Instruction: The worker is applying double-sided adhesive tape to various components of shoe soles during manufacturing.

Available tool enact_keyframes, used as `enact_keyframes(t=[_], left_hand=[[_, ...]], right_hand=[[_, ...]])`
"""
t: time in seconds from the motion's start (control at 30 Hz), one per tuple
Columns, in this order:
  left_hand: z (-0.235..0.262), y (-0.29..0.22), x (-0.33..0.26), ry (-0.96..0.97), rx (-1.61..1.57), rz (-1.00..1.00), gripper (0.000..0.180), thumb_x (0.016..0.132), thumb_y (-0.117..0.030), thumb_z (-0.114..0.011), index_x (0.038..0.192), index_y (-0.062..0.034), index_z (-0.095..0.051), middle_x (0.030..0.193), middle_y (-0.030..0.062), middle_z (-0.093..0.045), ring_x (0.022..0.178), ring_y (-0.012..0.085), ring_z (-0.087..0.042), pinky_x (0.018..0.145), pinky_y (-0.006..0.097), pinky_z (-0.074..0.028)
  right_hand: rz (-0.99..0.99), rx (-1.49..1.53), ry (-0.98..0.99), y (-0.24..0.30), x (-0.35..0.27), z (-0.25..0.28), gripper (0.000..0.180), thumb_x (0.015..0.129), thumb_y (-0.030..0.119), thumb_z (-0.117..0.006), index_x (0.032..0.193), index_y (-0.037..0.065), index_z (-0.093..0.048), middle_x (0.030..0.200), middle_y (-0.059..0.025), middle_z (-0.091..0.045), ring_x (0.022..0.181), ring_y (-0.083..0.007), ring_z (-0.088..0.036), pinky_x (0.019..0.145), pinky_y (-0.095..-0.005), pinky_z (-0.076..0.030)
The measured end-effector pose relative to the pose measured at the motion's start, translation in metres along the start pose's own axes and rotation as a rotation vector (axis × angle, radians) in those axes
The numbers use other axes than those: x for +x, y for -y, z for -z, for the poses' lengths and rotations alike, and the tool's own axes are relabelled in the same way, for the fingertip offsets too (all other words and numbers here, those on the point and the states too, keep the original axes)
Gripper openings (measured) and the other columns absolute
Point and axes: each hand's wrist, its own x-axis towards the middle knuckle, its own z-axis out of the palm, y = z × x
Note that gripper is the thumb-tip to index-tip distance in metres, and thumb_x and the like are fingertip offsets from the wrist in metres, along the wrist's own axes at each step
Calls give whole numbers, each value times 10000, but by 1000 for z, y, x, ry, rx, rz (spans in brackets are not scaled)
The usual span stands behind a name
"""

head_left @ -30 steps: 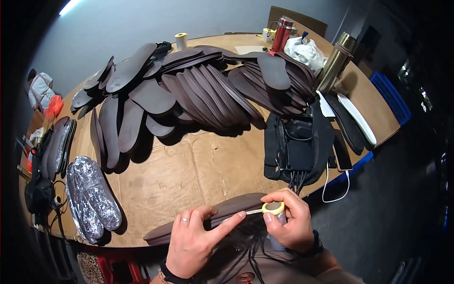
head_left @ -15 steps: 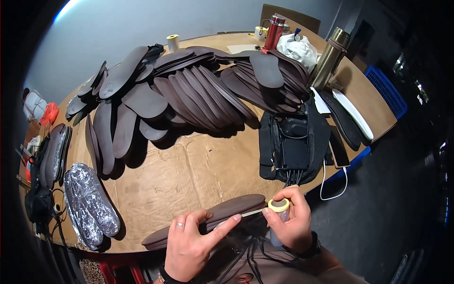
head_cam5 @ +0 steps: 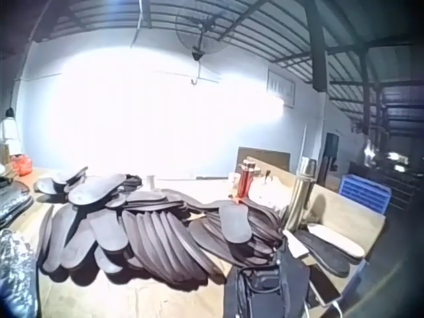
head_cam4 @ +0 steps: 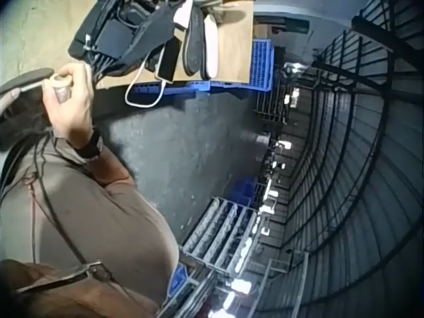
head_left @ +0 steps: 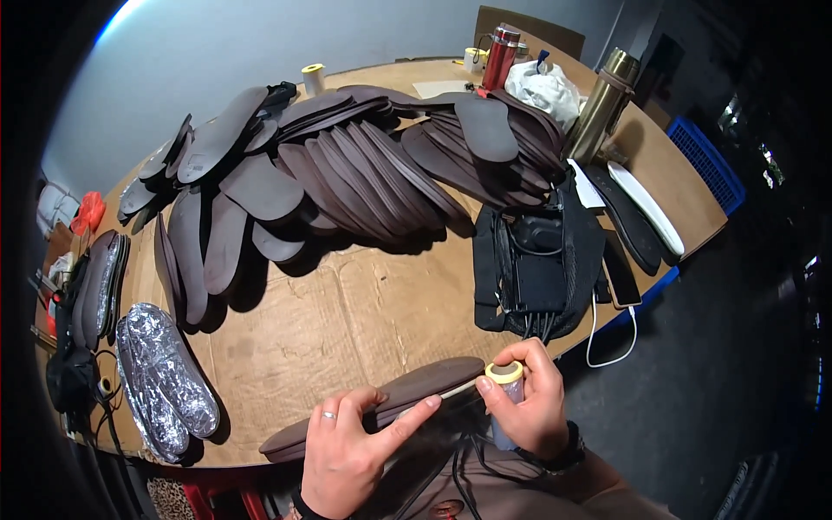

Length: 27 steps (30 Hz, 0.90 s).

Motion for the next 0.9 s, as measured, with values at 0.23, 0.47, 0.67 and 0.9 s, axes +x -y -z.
enact_keyframes(t=[0.23,0.47,0.67,0.9], left_hand=[[5,11,1,-21,-62,-100,617,851,-70,-651,1398,-351,-696,1096,109,-596,938,275,-616,847,388,-516],[0,26,-16,-87,-211,-123,563,861,-65,-697,1412,-180,-688,1201,119,-669,1037,269,-682,879,381,-556],[-1,36,-26,-206,-157,-146,490,823,-62,-747,1301,-169,-753,1187,90,-716,989,265,-720,831,377,-566],[50,35,-34,11,-521,-14,425,947,-174,-756,1368,-184,-701,1338,155,-662,1053,336,-705,881,389,-576]], right_hand=[[-227,209,23,10,0,-2,296,887,24,-749,1139,-4,-597,1005,-88,-609,881,-157,-652,652,-309,-572],[-8,175,206,-11,23,1,258,968,139,-674,1166,-26,-661,1126,-87,-740,932,-103,-657,841,-263,-528],[-51,327,230,-16,31,3,223,944,47,-680,1156,-23,-676,1111,-72,-737,913,-69,-627,820,-231,-502],[346,137,251,27,41,3,344,856,47,-800,1166,-20,-668,1191,-176,-735,1083,-242,-728,936,-327,-556]])
